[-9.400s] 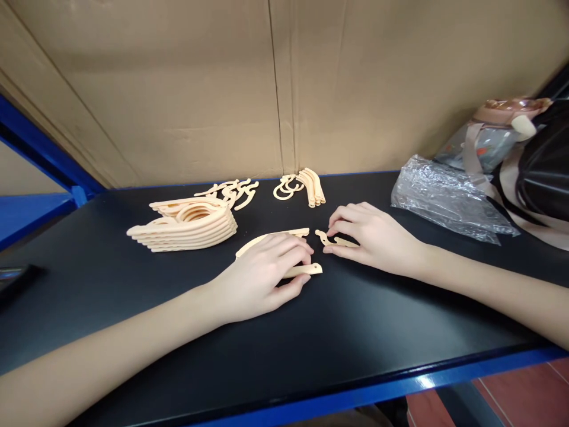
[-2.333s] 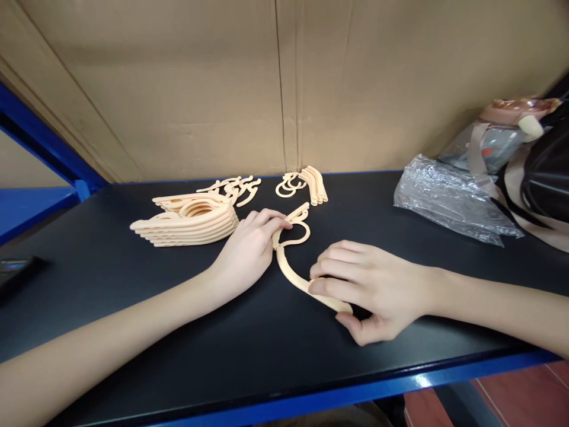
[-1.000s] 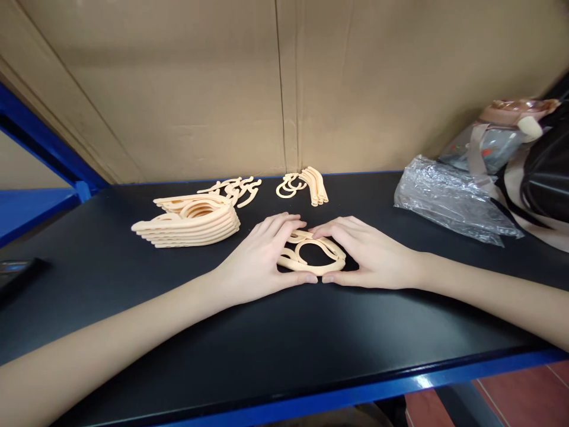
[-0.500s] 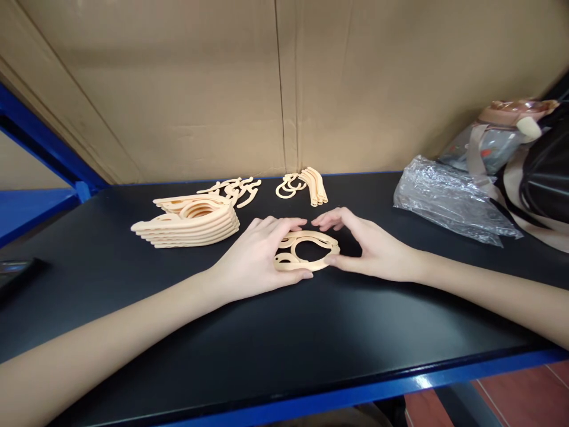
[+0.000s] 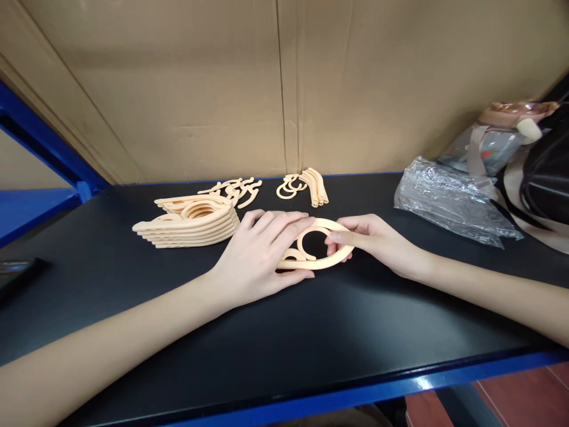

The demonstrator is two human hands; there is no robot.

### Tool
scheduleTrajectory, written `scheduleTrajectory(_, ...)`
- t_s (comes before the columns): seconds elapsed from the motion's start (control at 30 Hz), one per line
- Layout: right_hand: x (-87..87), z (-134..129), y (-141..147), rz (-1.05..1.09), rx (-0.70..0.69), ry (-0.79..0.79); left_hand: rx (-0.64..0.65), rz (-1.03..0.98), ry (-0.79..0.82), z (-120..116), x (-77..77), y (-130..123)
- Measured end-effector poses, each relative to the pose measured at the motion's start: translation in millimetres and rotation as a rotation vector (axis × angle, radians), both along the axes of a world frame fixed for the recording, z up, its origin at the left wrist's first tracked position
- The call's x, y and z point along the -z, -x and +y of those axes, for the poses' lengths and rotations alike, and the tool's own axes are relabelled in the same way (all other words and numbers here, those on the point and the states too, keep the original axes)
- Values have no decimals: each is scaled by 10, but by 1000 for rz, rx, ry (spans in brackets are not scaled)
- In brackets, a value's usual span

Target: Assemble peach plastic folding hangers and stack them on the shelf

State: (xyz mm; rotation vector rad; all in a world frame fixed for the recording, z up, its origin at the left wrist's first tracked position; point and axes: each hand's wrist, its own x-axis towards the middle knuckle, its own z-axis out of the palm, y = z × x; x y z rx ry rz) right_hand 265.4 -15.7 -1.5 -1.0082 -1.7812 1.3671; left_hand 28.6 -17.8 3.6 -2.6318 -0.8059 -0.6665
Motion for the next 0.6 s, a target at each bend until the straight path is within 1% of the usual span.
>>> scheduleTrajectory(0.17,16,21,-24,43,40,42,-16,-4,40,4,5,5)
scheduleTrajectory(0.47,20,23,-26,56,32,71,-24,-16,91,30,10,-7)
scheduleTrajectory(0.6,29,30,-25,65,46,82,7,-62,106,19,10,4)
